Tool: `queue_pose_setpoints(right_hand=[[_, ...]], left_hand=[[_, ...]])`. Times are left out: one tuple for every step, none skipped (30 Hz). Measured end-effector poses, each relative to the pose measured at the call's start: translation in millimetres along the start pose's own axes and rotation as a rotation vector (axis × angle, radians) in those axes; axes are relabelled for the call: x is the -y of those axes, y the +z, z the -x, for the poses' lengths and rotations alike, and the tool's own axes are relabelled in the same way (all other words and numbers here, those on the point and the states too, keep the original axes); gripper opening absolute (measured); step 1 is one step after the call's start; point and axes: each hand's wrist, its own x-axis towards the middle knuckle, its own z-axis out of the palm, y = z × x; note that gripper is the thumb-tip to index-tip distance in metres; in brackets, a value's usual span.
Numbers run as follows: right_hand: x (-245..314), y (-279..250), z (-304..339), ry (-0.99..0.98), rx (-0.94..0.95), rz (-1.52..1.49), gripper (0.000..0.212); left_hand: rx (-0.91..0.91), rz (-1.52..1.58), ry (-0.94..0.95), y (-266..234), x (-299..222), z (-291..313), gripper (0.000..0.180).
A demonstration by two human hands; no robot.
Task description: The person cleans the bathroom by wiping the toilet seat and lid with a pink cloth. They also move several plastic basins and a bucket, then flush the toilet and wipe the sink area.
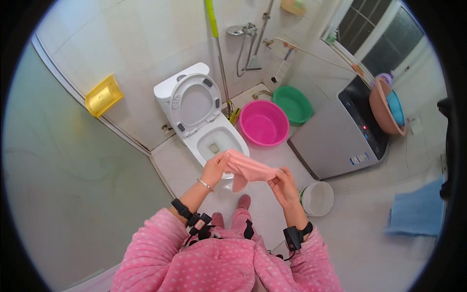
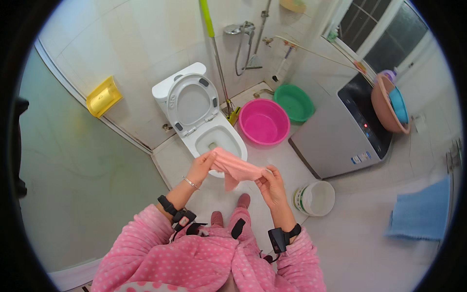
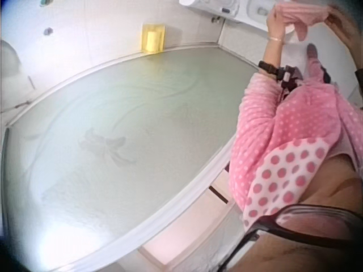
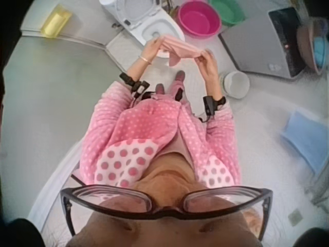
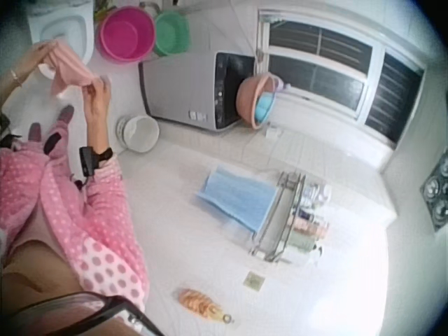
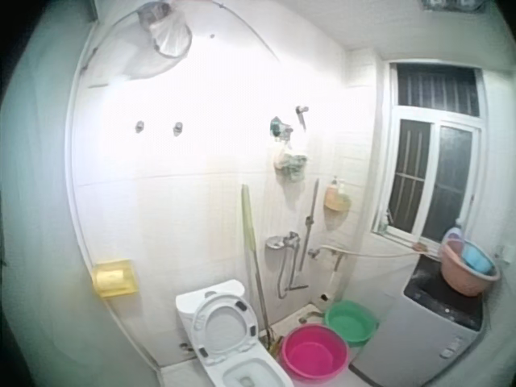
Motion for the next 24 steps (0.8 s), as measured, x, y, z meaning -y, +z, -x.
queue_pose_setpoints(right_hand=[[0.4,3.3,-12.5,0.077,0.024,0.025,0.035],[2.4,9.2,-27.3,0.141,0.101,0.037,0.040],[6.4,10.0,-37.8,0.201,0.163,0.055,0.046],[9.1,16.5,-54.1,0.257,0.209,0.036,0.046],[11.4,24.6,-71.0,0.314,0.240,0.026,0.047],[13.9,33.4,-88.8,0.367,0.264,0.002,0.047],[17.4,40.9,-104.2,0.357,0.283,0.068,0.046],[18.9,47.3,-117.3,0.340,0.296,0.121,0.045],[20.9,52.4,-129.1,0.329,0.303,0.177,0.045],[22.2,58.5,-143.6,0.257,0.324,0.364,0.039],[21.6,64.7,-158.3,0.178,0.349,0.548,0.035],[19.2,70.2,-170.6,0.071,0.418,0.707,0.030],[16.4,77.3,-183.7,0.033,0.414,0.842,0.027],[13.0,87.5,-197.7,-0.035,0.461,0.952,0.025],[6.8,98.6,-205.7,-0.063,0.448,1.115,0.023],[1.9,113.1,-213.8,-0.118,0.526,1.139,0.022],[-0.9,129.0,-219.6,-0.138,0.549,1.221,0.022],[-3.4,147.2,-224.5,-0.143,0.548,1.318,0.022],[-9.4,167.6,-226.5,-0.111,0.656,1.210,0.022],[-16.9,183.5,-215.4,-0.057,0.725,1.115,0.021],[-25.9,203.8,-212.3,0.020,0.767,1.050,0.021],[-34.8,223.7,-209.1,0.075,0.877,0.968,0.020],[-44.6,242.1,-206.6,0.151,0.963,0.917,0.020],[-55.3,259.4,-206.5,0.213,1.088,0.801,0.020]], left_hand=[[-0.068,-0.002,0.050,-7.5,-7.4,-9.1,0.037],[-0.104,-0.042,0.069,-14.4,-17.5,-19.4,0.035],[-0.138,-0.052,0.076,-13.3,-25.7,-26.6,0.034],[-0.170,-0.045,0.116,-15.8,-38.4,-38.7,0.033],[-0.197,-0.026,0.187,-18.5,-52.0,-48.5,0.033],[-0.239,-0.018,0.200,-22.0,-65.3,-56.0,0.035],[-0.246,-0.007,0.200,-26.8,-78.2,-63.0,0.036],[-0.251,0.005,0.214,-33.8,-89.7,-68.9,0.038],[-0.260,0.020,0.221,-39.4,-98.3,-72.6,0.039],[-0.233,-0.013,0.209,-46.7,-105.6,-76.7,0.041],[-0.210,-0.049,0.201,-55.0,-111.2,-79.7,0.043],[-0.189,-0.074,0.212,-62.4,-114.1,-81.5,0.045],[-0.170,-0.380,0.286,-69.3,-115.1,-82.3,0.044],[-0.151,-0.682,0.375,-75.5,-114.0,-80.7,0.044],[-0.131,-1.008,0.457,-82.1,-111.4,-75.3,0.043],[-0.138,-1.001,0.360,-87.3,-109.2,-76.2,0.044],[-0.254,-1.040,0.394,-99.6,-109.7,-75.8,0.042],[-0.361,-1.072,0.371,-113.1,-110.1,-76.3,0.041],[-0.465,-1.093,0.325,-127.2,-109.6,-76.8,0.040],[-0.721,-1.000,0.459,-136.0,-106.3,-69.3,0.041],[-0.968,-0.887,0.569,-150.3,-104.2,-71.2,0.042],[-1.204,-0.763,0.672,-164.0,-101.5,-71.7,0.043],[-1.457,-0.563,0.713,-174.9,-96.8,-71.2,0.045],[-1.243,-0.068,0.808,-182.2,-91.4,-77.6,0.048]])
